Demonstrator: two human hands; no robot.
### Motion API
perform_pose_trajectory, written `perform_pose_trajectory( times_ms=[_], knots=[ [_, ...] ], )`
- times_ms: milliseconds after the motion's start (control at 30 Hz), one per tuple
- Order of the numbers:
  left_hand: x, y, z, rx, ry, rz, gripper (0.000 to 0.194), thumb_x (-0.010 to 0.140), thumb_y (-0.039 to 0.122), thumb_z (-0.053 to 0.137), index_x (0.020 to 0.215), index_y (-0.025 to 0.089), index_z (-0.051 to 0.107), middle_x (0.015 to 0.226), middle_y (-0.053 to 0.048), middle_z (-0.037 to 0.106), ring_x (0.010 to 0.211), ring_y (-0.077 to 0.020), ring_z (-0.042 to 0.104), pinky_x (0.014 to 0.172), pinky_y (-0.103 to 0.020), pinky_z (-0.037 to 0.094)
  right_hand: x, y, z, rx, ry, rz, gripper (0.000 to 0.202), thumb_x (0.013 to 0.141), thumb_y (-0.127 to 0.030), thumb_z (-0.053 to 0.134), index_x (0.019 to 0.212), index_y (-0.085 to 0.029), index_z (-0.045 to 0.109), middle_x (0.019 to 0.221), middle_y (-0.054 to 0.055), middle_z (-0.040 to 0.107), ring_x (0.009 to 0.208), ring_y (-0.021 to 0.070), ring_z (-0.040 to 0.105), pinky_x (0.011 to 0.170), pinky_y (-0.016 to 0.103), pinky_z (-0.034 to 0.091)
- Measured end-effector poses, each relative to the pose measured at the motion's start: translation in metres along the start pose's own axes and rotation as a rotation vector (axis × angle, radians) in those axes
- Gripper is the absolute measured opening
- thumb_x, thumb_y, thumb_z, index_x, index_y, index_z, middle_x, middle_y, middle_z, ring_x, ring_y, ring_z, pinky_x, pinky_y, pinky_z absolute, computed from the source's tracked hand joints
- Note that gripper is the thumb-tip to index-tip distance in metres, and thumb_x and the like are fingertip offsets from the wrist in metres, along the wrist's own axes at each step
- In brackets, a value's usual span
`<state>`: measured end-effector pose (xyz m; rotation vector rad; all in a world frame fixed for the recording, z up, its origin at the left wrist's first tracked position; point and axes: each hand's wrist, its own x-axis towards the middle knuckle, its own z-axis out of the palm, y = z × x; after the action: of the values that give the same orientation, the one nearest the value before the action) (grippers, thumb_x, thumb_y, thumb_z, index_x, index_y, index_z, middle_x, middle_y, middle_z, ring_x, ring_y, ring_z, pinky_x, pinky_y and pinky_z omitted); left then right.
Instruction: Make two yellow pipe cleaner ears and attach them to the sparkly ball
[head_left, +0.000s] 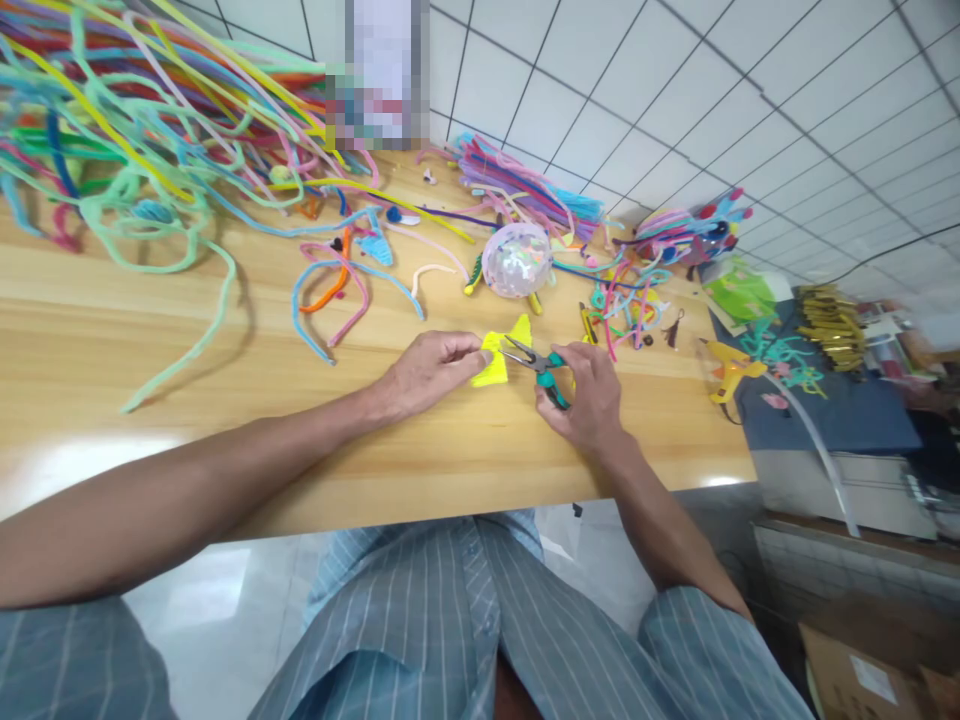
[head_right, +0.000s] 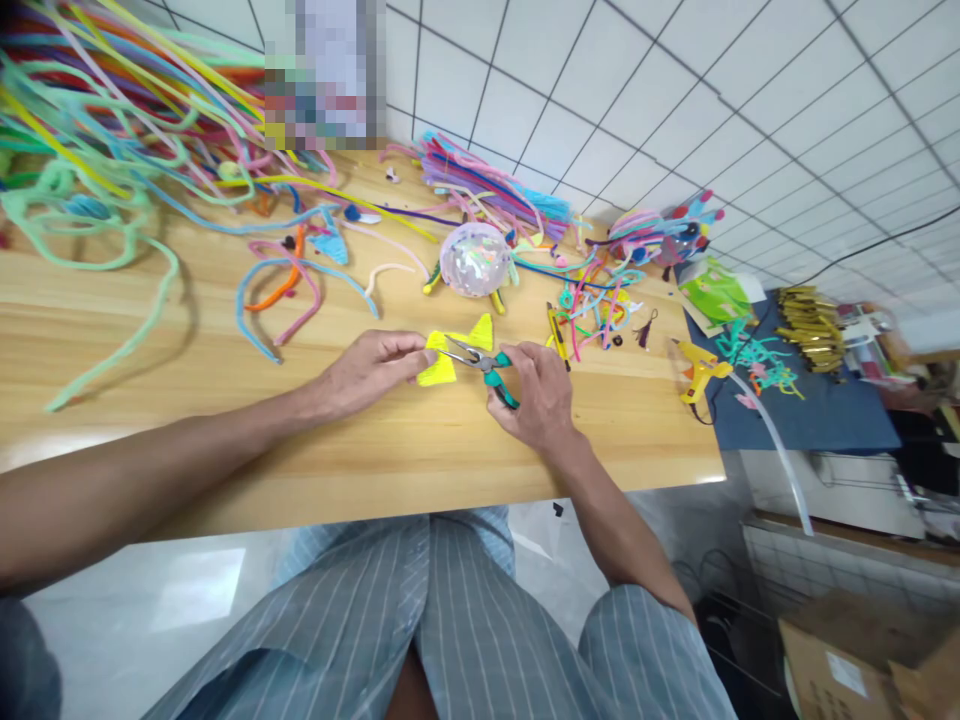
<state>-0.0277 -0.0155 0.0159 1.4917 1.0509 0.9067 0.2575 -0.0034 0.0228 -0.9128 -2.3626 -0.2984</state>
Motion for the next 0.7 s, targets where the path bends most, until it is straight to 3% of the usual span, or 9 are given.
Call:
perform_pose_trajectory(
  times_ms=[233,433,700],
  knots=[
    [0.0,0.003,0.0,0.01,0.003,0.014,0.041,0.096,0.05,0.054,0.068,0.021,0.046,0.066,0.003,0.04,0.061,-0.0115,0.038,0.057,-0.026,0.029,-0.012,0.009,-0.001,-0.002,-0.02,0.049,0.065,0.087,-0.024,0.074,0.149,-0.025,0.054,0.122,0.016,0.069,0.112,0.0346,0.07,0.094,0.054,0.064],
    [-0.003,0.005,0.002,0.039,-0.055,0.063,0.035,0.097,0.045,0.054,0.073,0.019,0.055,0.066,0.005,0.039,0.061,-0.0105,0.036,0.056,-0.025,0.028,-0.003,0.004,0.002,-0.015,-0.018,0.003,0.071,0.088,-0.025,0.075,0.154,-0.026,0.049,0.123,0.015,0.069,0.11,0.034,0.069,0.092,0.052,0.063],
    [-0.006,0.003,0.005,0.048,-0.033,0.148,0.033,0.098,0.038,0.055,0.073,0.017,0.061,0.068,0.002,0.05,0.061,-0.0107,0.043,0.058,-0.024,0.033,0.007,-0.004,0.012,0.004,-0.003,-0.053,0.075,0.087,-0.026,0.074,0.157,-0.025,0.046,0.122,0.016,0.069,0.107,0.0346,0.068,0.088,0.051,0.059]
  ],
)
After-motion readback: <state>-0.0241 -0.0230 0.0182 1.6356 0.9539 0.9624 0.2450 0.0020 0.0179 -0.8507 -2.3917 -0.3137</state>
